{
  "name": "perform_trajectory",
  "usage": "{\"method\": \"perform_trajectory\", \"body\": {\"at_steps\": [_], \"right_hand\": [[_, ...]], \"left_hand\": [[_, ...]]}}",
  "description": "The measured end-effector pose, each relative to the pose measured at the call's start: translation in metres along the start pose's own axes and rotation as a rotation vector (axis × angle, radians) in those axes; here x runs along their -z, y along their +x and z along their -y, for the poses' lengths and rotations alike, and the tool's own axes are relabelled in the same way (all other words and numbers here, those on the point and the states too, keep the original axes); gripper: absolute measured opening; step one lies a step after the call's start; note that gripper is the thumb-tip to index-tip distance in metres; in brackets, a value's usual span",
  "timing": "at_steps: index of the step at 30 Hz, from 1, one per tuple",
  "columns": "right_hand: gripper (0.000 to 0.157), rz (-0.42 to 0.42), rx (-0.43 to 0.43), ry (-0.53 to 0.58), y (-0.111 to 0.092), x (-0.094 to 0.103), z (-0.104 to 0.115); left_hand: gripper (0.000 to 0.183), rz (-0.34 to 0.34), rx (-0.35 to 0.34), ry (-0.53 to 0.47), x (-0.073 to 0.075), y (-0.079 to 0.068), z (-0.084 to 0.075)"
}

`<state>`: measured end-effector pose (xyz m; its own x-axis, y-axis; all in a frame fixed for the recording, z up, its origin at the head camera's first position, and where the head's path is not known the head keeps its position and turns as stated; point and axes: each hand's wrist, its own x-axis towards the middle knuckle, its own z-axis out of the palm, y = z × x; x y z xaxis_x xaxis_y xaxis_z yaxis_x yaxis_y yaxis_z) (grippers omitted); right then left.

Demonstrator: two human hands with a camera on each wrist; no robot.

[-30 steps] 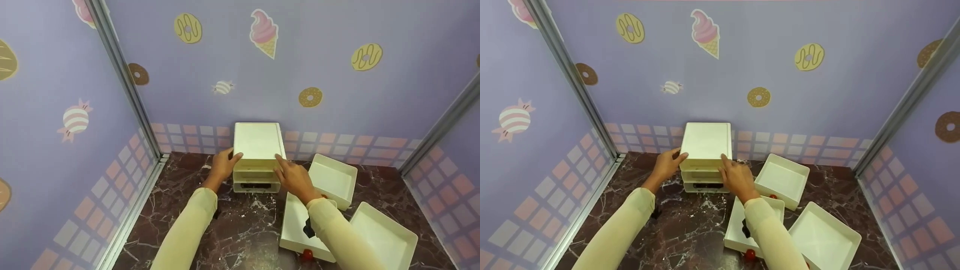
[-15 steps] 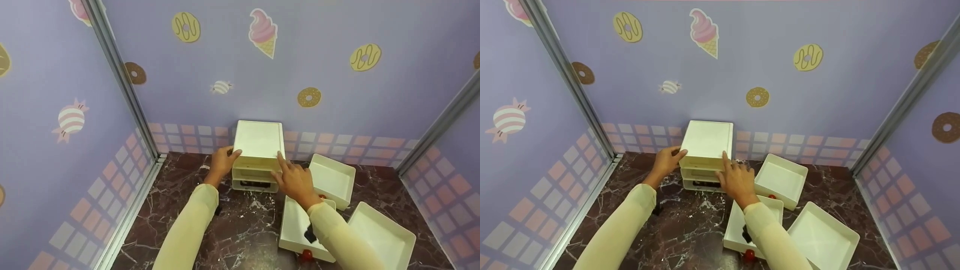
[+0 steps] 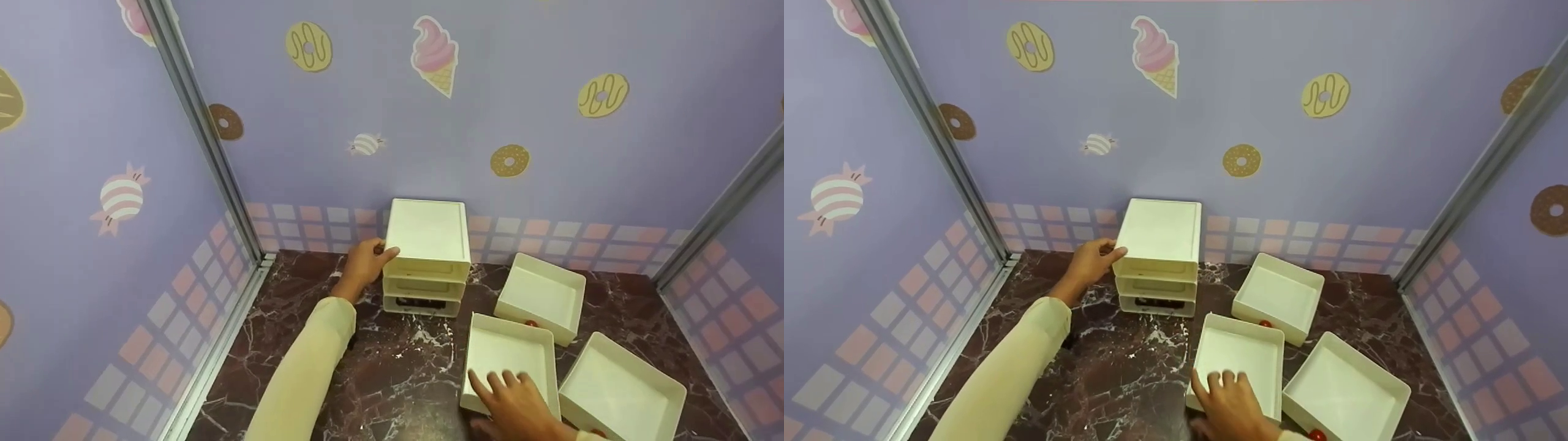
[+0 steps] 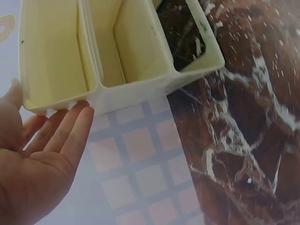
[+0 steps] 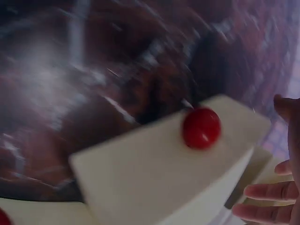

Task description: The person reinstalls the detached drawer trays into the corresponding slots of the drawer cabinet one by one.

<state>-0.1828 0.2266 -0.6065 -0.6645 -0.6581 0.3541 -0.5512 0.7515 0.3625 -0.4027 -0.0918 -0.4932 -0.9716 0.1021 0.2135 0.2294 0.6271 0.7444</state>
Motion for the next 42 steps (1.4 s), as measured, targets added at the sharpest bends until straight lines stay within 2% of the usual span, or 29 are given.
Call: {"method": "perform_trajectory", "body": {"at_steps": [1, 5, 7, 8, 9, 13, 14, 16, 20, 24, 28, 31, 37, 42], "right_hand": [[0.087, 0.017, 0.015, -0.005, -0.008, 0.0, 0.002], [0.103, 0.222, -0.013, 0.001, -0.034, 0.005, 0.009], [0.099, 0.259, -0.02, 0.017, -0.042, 0.005, 0.007], [0.092, 0.244, -0.013, 0.019, -0.044, 0.003, 0.006], [0.081, 0.184, 0.006, 0.008, -0.045, -0.001, 0.003], [0.043, -0.13, 0.088, -0.075, -0.046, -0.019, -0.003], [0.036, -0.184, 0.09, -0.091, -0.047, -0.022, -0.003], [0.035, -0.25, 0.084, -0.114, -0.047, -0.027, -0.001], [0.046, -0.271, 0.056, -0.144, -0.047, -0.03, 0.005], [0.055, -0.198, 0.056, -0.133, -0.046, -0.022, 0.012], [0.078, -0.104, 0.055, -0.075, -0.042, -0.009, 0.023], [0.075, -0.093, 0.076, -0.054, -0.035, -0.002, 0.032], [0.062, -0.204, 0.153, -0.088, -0.019, 0.003, 0.05], [0.058, -0.236, 0.174, -0.099, -0.009, 0.007, 0.063]], "left_hand": [[0.032, 0.007, -0.011, 0.009, 0.001, 0.001, 0.0], [0.033, 0.052, -0.055, 0.059, 0.008, 0.002, 0.003], [0.032, 0.068, -0.066, 0.092, 0.012, 0.003, 0.006], [0.031, 0.073, -0.068, 0.11, 0.014, 0.003, 0.008], [0.031, 0.076, -0.067, 0.125, 0.015, 0.003, 0.01], [0.034, 0.081, -0.054, 0.144, 0.017, 0.002, 0.014], [0.036, 0.084, -0.055, 0.144, 0.016, 0.002, 0.014], [0.04, 0.087, -0.058, 0.137, 0.016, 0.002, 0.014], [0.044, 0.083, -0.058, 0.147, 0.013, 0.002, 0.012], [0.044, 0.09, -0.036, 0.166, 0.01, 0.001, 0.012], [0.044, 0.099, -0.027, 0.168, 0.008, 0.001, 0.012], [0.046, 0.096, -0.028, 0.163, 0.008, 0.0, 0.012], [0.047, 0.089, -0.033, 0.169, 0.008, -0.001, 0.013], [0.044, 0.08, -0.045, 0.176, 0.007, -0.001, 0.011]]}}
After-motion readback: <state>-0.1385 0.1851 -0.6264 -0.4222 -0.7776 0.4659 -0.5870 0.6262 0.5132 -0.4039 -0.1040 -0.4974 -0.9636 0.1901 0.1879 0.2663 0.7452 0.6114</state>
